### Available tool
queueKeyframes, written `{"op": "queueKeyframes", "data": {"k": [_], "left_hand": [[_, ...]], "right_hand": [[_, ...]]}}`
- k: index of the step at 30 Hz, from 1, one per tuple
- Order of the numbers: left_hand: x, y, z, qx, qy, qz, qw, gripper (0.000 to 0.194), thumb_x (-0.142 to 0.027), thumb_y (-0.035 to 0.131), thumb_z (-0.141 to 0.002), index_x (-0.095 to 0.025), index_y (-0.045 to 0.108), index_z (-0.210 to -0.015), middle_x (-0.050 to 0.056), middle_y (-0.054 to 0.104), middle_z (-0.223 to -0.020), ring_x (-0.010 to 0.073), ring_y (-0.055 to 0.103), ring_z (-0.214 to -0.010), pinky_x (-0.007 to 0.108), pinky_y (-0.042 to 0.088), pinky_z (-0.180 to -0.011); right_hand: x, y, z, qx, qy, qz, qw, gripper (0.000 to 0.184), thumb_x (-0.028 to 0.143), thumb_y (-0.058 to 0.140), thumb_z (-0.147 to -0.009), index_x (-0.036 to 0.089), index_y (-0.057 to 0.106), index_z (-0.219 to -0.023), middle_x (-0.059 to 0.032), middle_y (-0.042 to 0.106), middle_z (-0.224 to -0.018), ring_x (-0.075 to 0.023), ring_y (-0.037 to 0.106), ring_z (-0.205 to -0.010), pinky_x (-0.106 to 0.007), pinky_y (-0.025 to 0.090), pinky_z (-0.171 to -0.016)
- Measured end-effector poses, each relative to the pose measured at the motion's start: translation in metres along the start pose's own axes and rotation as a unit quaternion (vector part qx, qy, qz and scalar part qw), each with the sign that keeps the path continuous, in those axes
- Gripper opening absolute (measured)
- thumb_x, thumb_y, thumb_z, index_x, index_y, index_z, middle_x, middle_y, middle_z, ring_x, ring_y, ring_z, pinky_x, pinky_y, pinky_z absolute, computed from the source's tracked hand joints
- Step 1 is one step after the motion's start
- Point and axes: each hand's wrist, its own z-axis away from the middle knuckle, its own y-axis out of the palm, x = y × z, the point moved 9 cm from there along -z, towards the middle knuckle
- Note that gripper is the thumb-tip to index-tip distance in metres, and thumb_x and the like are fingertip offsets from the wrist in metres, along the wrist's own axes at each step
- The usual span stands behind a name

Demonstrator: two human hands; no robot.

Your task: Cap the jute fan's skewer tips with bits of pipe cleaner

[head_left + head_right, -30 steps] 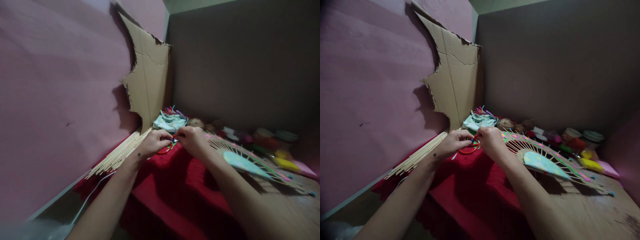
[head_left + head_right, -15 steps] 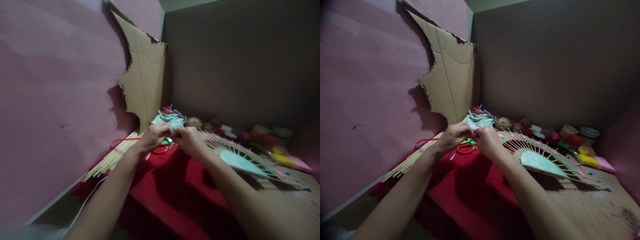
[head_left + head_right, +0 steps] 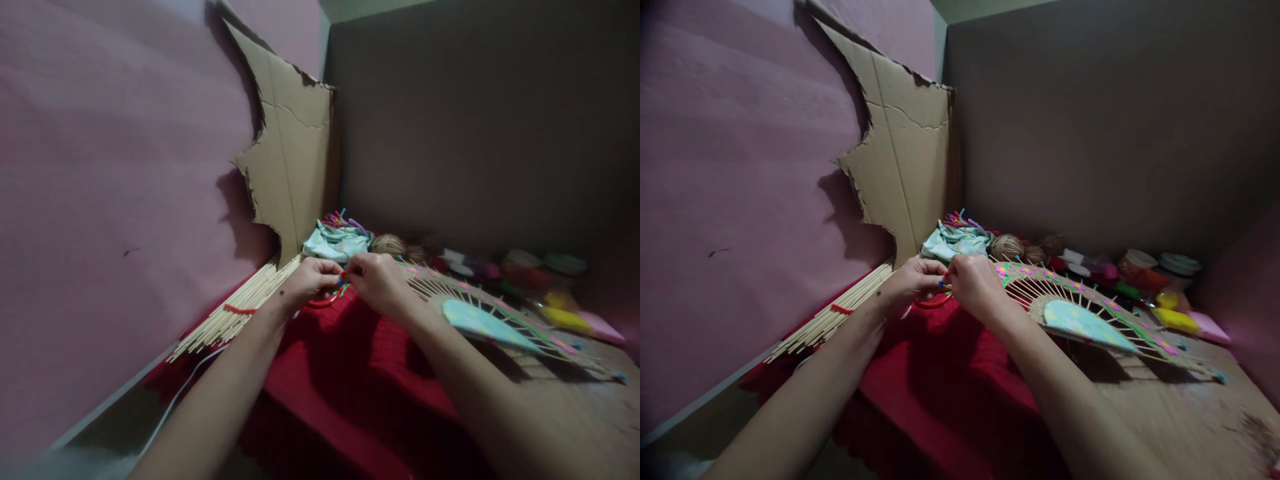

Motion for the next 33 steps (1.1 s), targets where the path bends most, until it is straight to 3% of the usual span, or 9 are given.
{"op": "queueKeyframes", "data": {"k": [8, 14, 18, 20, 23, 25, 28, 30, 33], "left_hand": [[-0.010, -0.002, 0.004, 0.007, 0.020, -0.088, 0.996, 0.012, -0.022, 0.062, -0.068, -0.010, 0.064, -0.071, -0.004, 0.047, -0.050, 0.0040, 0.037, -0.044, 0.018, 0.027, -0.043], [-0.024, -0.008, 0.003, 0.015, 0.053, -0.232, 0.971, 0.014, -0.023, 0.058, -0.070, -0.013, 0.068, -0.074, -0.002, 0.057, -0.059, 0.0085, 0.048, -0.054, 0.021, 0.036, -0.052], [-0.054, -0.015, 0.004, -0.027, 0.134, -0.411, 0.901, 0.010, -0.017, 0.059, -0.070, -0.016, 0.069, -0.072, 0.001, 0.063, -0.067, 0.0132, 0.055, -0.067, 0.025, 0.041, -0.064], [-0.082, -0.023, 0.019, -0.146, 0.229, -0.470, 0.840, 0.016, -0.010, 0.054, -0.073, -0.017, 0.069, -0.075, 0.004, 0.064, -0.078, 0.0153, 0.056, -0.076, 0.029, 0.042, -0.074], [-0.111, -0.025, 0.067, -0.325, 0.367, -0.466, 0.737, 0.022, -0.006, 0.049, -0.075, -0.017, 0.066, -0.084, 0.006, 0.062, -0.090, 0.0181, 0.054, -0.089, 0.036, 0.039, -0.087], [-0.105, -0.014, 0.078, -0.284, 0.392, -0.449, 0.751, 0.022, -0.006, 0.048, -0.075, -0.017, 0.064, -0.083, 0.006, 0.062, -0.090, 0.0173, 0.055, -0.088, 0.032, 0.041, -0.085], [-0.059, 0.008, 0.049, -0.063, 0.262, -0.501, 0.822, 0.023, -0.007, 0.045, -0.074, -0.017, 0.064, -0.078, 0.005, 0.064, -0.083, 0.0151, 0.058, -0.076, 0.025, 0.044, -0.072], [-0.020, 0.007, 0.026, 0.013, 0.124, -0.581, 0.804, 0.021, -0.010, 0.045, -0.074, -0.016, 0.065, -0.076, 0.008, 0.066, -0.080, 0.0172, 0.059, -0.073, 0.026, 0.043, -0.069], [0.007, -0.006, -0.001, -0.010, 0.012, -0.661, 0.750, 0.021, -0.009, 0.049, -0.071, -0.012, 0.064, -0.085, 0.015, 0.066, -0.091, 0.0222, 0.060, -0.081, 0.029, 0.043, -0.071]], "right_hand": [[0.002, 0.005, 0.001, 0.020, -0.008, -0.018, 1.000, 0.020, 0.014, 0.056, -0.076, 0.022, 0.074, -0.080, -0.0051, 0.071, -0.077, -0.0164, 0.062, -0.071, -0.024, 0.038, -0.064], [0.009, 0.010, 0.002, 0.030, -0.058, 0.003, 0.998, 0.018, 0.018, 0.056, -0.080, 0.016, 0.074, -0.081, -0.0078, 0.070, -0.081, -0.0165, 0.061, -0.076, -0.024, 0.040, -0.071], [0.007, 0.006, 0.002, 0.010, -0.040, 0.044, 0.998, 0.020, 0.017, 0.053, -0.081, 0.016, 0.073, -0.082, -0.0085, 0.069, -0.084, -0.0177, 0.061, -0.078, -0.025, 0.039, -0.070], [0.004, 0.000, 0.000, -0.011, -0.017, 0.064, 0.998, 0.020, 0.017, 0.052, -0.081, 0.015, 0.072, -0.084, -0.0091, 0.069, -0.086, -0.0186, 0.060, -0.080, -0.026, 0.038, -0.070], [-0.001, -0.013, -0.001, -0.046, 0.006, 0.083, 0.995, 0.021, 0.018, 0.050, -0.083, 0.014, 0.071, -0.084, -0.0094, 0.069, -0.087, -0.0196, 0.060, -0.084, -0.026, 0.038, -0.071], [-0.002, -0.018, -0.001, -0.059, 0.006, 0.092, 0.994, 0.021, 0.020, 0.050, -0.083, 0.015, 0.071, -0.084, -0.0088, 0.069, -0.087, -0.0199, 0.059, -0.085, -0.027, 0.038, -0.071], [-0.003, -0.021, -0.002, -0.064, 0.004, 0.103, 0.993, 0.021, 0.019, 0.050, -0.083, 0.016, 0.071, -0.084, -0.0077, 0.069, -0.088, -0.0198, 0.059, -0.085, -0.027, 0.037, -0.071], [-0.003, -0.020, -0.001, -0.062, 0.004, 0.104, 0.993, 0.020, 0.019, 0.050, -0.083, 0.016, 0.071, -0.083, -0.0072, 0.069, -0.087, -0.0193, 0.059, -0.085, -0.026, 0.037, -0.070], [-0.003, -0.017, -0.001, -0.062, 0.003, 0.096, 0.993, 0.019, 0.020, 0.052, -0.083, 0.017, 0.070, -0.081, -0.0067, 0.069, -0.087, -0.0183, 0.059, -0.082, -0.026, 0.036, -0.068]]}}
